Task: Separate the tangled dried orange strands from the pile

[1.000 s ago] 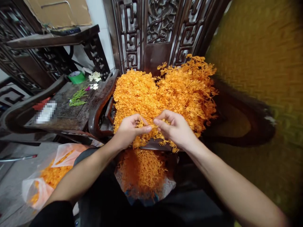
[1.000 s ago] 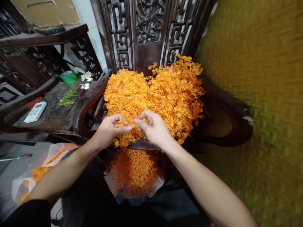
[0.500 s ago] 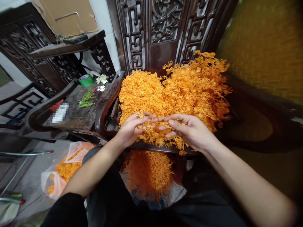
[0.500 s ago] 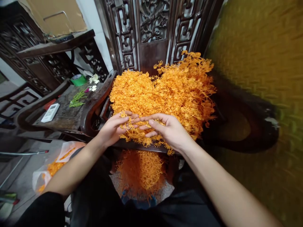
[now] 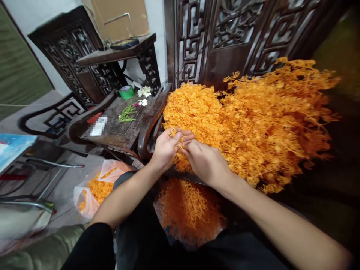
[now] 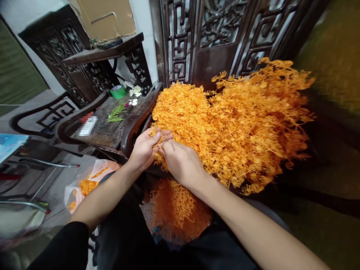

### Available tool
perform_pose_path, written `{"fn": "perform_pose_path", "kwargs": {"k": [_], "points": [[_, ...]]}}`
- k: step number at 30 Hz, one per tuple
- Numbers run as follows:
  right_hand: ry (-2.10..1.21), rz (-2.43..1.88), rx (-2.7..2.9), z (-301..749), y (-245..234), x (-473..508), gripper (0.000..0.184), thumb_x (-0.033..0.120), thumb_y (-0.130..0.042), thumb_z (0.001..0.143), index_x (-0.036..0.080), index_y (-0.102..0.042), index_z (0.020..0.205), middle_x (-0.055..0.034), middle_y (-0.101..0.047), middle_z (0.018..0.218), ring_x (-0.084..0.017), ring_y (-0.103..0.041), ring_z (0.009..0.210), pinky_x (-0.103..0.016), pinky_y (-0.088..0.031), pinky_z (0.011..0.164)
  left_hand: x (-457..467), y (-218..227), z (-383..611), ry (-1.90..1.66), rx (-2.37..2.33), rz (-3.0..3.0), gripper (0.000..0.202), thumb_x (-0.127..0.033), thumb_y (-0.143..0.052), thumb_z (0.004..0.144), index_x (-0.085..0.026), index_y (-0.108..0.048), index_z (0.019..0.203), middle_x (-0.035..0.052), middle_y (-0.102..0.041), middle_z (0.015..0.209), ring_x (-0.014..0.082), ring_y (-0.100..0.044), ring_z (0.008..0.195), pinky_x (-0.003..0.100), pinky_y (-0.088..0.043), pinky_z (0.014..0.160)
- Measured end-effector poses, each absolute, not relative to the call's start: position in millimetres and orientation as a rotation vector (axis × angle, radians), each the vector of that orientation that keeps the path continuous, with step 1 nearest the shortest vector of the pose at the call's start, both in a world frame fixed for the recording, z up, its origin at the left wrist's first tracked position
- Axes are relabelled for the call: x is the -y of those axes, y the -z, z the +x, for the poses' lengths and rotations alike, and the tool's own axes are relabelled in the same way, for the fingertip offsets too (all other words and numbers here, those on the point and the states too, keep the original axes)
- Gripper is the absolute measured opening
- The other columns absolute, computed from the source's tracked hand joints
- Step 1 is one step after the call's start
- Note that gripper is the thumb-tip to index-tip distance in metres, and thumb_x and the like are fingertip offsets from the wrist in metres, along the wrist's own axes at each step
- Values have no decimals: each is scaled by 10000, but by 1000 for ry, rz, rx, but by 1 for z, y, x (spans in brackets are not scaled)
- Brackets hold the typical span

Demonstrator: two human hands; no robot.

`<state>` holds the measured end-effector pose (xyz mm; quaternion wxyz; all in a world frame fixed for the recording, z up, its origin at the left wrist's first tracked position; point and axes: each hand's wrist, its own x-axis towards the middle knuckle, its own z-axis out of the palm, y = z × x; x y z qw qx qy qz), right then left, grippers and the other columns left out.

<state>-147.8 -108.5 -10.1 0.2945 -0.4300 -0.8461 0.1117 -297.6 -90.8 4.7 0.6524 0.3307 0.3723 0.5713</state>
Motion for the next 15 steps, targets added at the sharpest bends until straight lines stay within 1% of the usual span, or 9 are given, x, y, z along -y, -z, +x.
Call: {"fn": "perform_pose_path", "kwargs": {"k": [2, 4, 6, 7, 10, 12, 13, 15], "points": [[-423, -1054, 2218, -159, 8, 101, 249, 263, -443, 1047, 174, -675, 1030, -146, -756, 1056, -275, -738, 948, -401, -569, 814, 87, -7, -305, -1356, -858, 741, 253, -229, -772, 835, -166, -585, 993, 94, -782, 1012, 265, -765, 1033, 365, -562, 908], [-557, -943, 2157, -165, 3, 94, 242, 265, -444, 1057, 200, -675, 1086, -116, -760, 1124, -254, -733, 1022, -396, -564, 884, 84, -11, -312, -1374, -823, 729, 247, -231, -755, 851, -171, -574, 1008, 103, -778, 1051, 280, -750, 1095, 396, -548, 960], [-618, -894, 2110, -166, -1, 90, 248, 278, -440, 1066, 222, -678, 1107, -96, -761, 1158, -241, -726, 1052, -399, -550, 924, 84, -14, -319, -1376, -782, 712, 231, -230, -733, 868, -178, -563, 1015, 111, -772, 1103, 289, -724, 1167, 419, -527, 1011], [-621, -901, 2092, -165, -3, 89, 246, 289, -444, 1066, 224, -677, 1107, -93, -763, 1154, -239, -727, 1040, -399, -545, 919, 85, -15, -322, -1372, -770, 708, 218, -229, -721, 878, -181, -560, 1017, 113, -768, 1128, 289, -712, 1193, 424, -516, 1030], [-565, -1022, 2040, -161, -2, 89, 223, 359, -501, 1049, 206, -659, 1082, -98, -768, 1021, -238, -727, 881, -381, -536, 806, 88, -17, -325, -1345, -755, 717, 177, -226, -693, 903, -181, -563, 1014, 116, -759, 1169, 280, -698, 1222, 410, -492, 1057], [-510, -1127, 2017, -157, 2, 90, 255, 416, -549, 1026, 187, -635, 1099, -89, -749, 912, -230, -701, 757, -359, -510, 704, 91, -16, -323, -1326, -731, 731, 161, -227, -684, 912, -177, -569, 1013, 119, -759, 1174, 276, -693, 1232, 402, -492, 1057], [-478, -1162, 2019, -155, 4, 90, 285, 436, -570, 1013, 179, -623, 1125, -85, -740, 888, -225, -688, 716, -349, -492, 663, 92, -15, -320, -1324, -714, 737, 161, -229, -684, 913, -176, -571, 1014, 120, -759, 1175, 277, -688, 1240, 403, -496, 1054], [-380, -1203, 2053, -151, 9, 90, 319, 432, -580, 1005, 167, -606, 1181, -101, -742, 920, -230, -684, 699, -340, -467, 625, 93, -12, -311, -1315, -701, 749, 182, -241, -699, 901, -180, -576, 1020, 123, -755, 1187, 287, -675, 1261, 412, -510, 1042]]}}
